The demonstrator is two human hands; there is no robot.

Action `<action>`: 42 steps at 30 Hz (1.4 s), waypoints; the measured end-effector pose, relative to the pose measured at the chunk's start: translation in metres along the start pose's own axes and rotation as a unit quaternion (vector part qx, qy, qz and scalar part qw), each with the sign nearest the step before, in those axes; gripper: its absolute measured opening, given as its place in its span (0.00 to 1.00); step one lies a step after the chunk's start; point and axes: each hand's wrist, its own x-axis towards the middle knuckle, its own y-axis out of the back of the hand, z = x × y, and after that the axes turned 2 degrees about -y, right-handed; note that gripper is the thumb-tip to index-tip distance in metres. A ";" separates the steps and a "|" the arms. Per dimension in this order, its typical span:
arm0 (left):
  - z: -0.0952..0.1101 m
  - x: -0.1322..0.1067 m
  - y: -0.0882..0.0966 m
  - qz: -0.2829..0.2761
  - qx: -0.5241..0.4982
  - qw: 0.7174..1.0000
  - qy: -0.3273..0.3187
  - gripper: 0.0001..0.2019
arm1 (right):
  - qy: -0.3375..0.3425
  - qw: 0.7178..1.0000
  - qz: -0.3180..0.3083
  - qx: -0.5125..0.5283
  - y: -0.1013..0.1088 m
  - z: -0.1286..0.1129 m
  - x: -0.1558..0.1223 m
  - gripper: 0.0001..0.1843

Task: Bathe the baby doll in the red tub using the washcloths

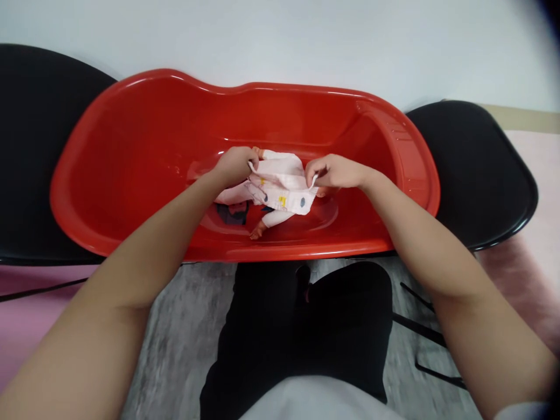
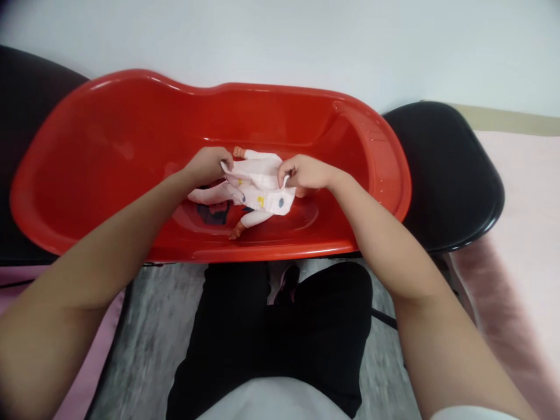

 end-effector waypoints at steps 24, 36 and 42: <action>-0.006 -0.001 -0.015 -0.116 0.182 0.974 -0.072 0.04 | -0.180 0.966 -0.157 -0.098 -0.034 0.013 0.016 0.08; 0.021 -0.008 -0.002 0.092 -0.004 0.995 -0.028 0.08 | -0.111 0.975 0.164 -0.099 -0.001 -0.008 0.004 0.12; 0.028 -0.007 -0.004 0.085 -0.096 0.992 0.002 0.08 | -0.137 0.956 0.257 0.016 -0.002 -0.009 0.006 0.11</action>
